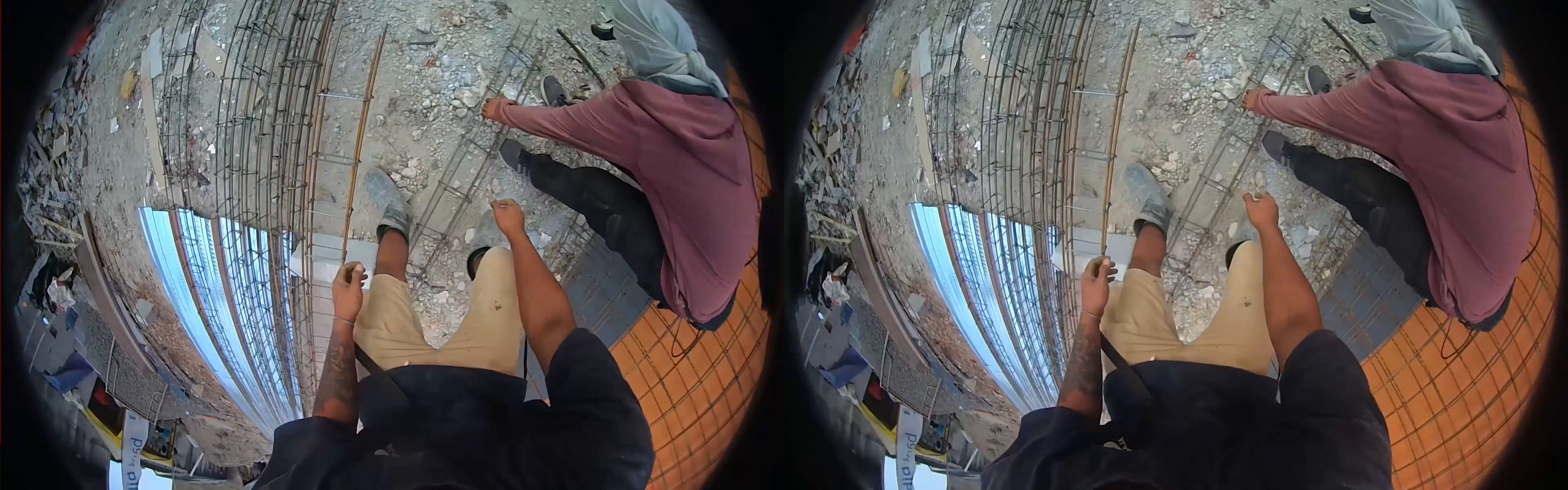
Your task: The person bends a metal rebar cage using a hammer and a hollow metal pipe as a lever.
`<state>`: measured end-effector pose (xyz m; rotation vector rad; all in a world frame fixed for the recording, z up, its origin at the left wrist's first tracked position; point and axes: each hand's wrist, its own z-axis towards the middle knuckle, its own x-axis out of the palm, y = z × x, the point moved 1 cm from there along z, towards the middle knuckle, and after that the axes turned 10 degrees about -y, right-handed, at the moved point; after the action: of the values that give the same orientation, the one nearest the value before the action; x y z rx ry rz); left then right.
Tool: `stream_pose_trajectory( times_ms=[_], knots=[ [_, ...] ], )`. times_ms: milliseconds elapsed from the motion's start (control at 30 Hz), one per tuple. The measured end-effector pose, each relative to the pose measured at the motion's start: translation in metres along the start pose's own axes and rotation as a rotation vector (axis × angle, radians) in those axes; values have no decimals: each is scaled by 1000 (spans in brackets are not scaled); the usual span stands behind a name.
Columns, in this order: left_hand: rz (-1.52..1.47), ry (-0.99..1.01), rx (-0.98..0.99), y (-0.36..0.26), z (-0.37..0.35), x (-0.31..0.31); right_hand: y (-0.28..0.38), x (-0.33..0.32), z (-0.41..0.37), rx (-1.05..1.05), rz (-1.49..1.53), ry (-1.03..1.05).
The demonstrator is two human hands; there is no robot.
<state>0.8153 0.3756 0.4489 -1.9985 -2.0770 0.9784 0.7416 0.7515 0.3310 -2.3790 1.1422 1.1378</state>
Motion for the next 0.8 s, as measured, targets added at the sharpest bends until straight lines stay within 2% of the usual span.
stream_pose_trajectory(
  times_ms=[33, 67, 133, 200, 233, 267, 300, 333, 400, 433, 467, 500, 567, 600, 667, 700, 733, 800],
  knots=[
    [31, 28, 48, 4, 14, 24, -9, 15, 13, -90, -12, 129],
    [68, 61, 100, 9, 31, 48, -16, 38, 27, -77, -38, 168],
    [25, 34, 99, 5, 56, 92, -29, 95, 48, -15, 29, 102],
    [-8, 29, 25, 14, 77, 124, -16, 140, 75, -116, 12, 112],
    [-20, 20, -16, 21, 83, 140, -5, 155, 91, -29, 173, 217],
    [-32, 5, -53, 30, 91, 153, 5, 178, 101, -56, 293, 45],
    [14, 52, -76, 43, 105, 166, 17, 191, 114, -44, 428, 56],
    [56, 97, -106, 62, 116, 176, 35, 194, 114, -27, 299, 8],
    [430, 101, 224, 109, 147, 203, 44, 219, 123, 64, 866, 380],
    [446, 136, 243, 124, 161, 219, 33, 233, 129, 95, 855, 394],
    [459, 174, 262, 135, 168, 231, 21, 245, 135, 205, 1017, 387],
    [465, 179, 252, 148, 174, 239, 16, 249, 142, 297, 1186, 366],
    [566, 367, 254, 169, 182, 255, 10, 223, 136, 241, 1112, 368],
    [567, 365, 255, 164, 182, 258, 7, 209, 128, 183, 1037, 383],
    [596, 682, -89, 150, 179, 263, -22, 196, 128, 232, 1072, 425],
    [773, 551, 212, 160, 169, 269, -35, 188, 128, 274, 1093, 453],
    [774, 544, 221, 163, 163, 274, -43, 179, 127, 263, 1099, 453],
    [762, 401, 349, 169, 152, 283, -57, 165, 124, 358, 1052, 495]
  ],
)
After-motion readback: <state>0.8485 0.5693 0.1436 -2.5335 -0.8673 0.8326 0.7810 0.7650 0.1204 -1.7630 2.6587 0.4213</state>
